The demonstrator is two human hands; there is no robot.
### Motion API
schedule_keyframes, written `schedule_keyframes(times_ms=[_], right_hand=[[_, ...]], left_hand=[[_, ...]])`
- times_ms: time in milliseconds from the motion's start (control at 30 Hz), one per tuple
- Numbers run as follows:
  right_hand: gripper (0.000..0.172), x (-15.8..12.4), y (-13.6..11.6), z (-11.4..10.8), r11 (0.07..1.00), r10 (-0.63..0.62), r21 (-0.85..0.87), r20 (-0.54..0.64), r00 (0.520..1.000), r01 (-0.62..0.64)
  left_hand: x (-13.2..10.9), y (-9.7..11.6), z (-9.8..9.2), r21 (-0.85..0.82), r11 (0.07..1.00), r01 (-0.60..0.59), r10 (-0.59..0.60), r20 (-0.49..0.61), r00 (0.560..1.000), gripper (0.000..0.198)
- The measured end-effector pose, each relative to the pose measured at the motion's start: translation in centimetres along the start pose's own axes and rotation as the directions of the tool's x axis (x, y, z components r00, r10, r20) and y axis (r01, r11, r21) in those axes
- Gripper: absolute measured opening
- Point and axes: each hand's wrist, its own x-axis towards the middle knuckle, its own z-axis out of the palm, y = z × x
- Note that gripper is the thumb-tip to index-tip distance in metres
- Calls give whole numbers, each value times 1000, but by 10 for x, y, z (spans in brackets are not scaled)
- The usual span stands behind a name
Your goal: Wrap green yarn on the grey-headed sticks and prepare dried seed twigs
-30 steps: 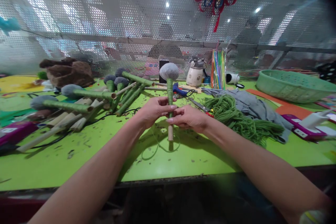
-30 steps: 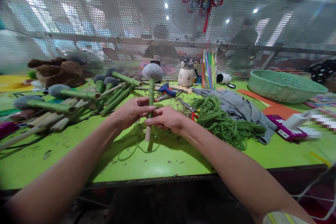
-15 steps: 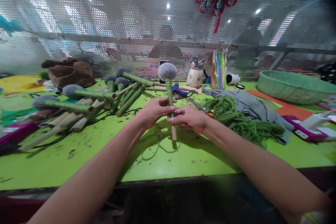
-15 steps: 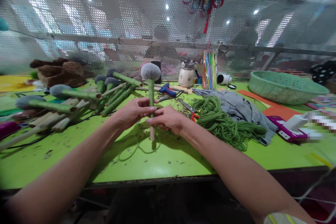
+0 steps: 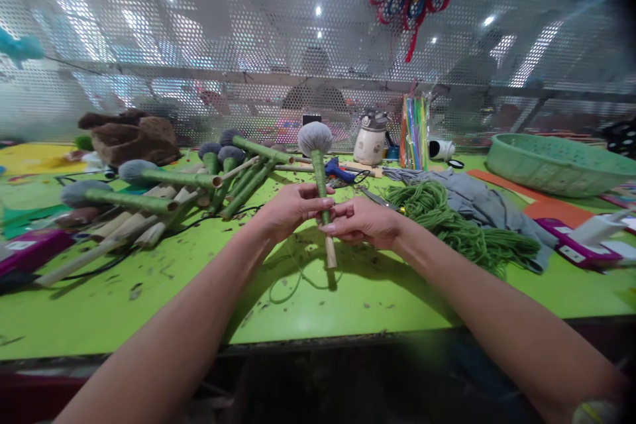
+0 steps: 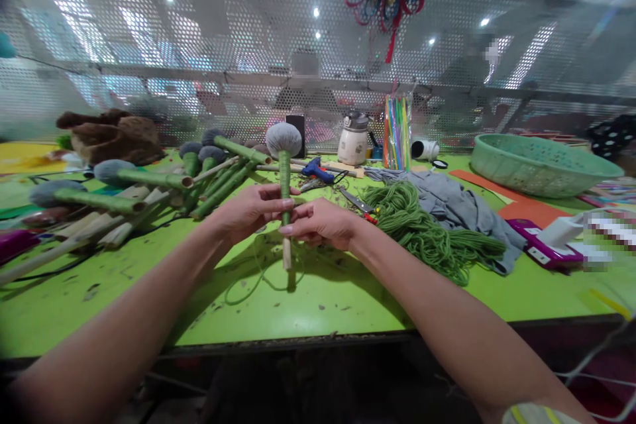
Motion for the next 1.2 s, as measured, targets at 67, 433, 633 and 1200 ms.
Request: schedule_keyframes(times_ms=[67, 433, 633, 1200], right_hand=[[25, 0, 0, 1, 1000, 6, -11, -34, 999, -6], [30, 2, 2, 12, 995, 48, -76, -156, 987, -61], [23, -3, -4, 1, 1000, -5, -4, 44, 999, 5], [38, 1, -1, 8, 985, 27, -168, -117, 993, -46]], left_hand=[[0, 0, 0, 14, 1000, -6, 6, -7, 1000, 35], [4, -8, 2, 23, 1000, -17, 18, -41, 999, 30], [2, -1, 2, -88, 996, 9, -12, -39, 999, 33], [5, -9, 2, -44, 999, 13, -17, -98, 995, 34]])
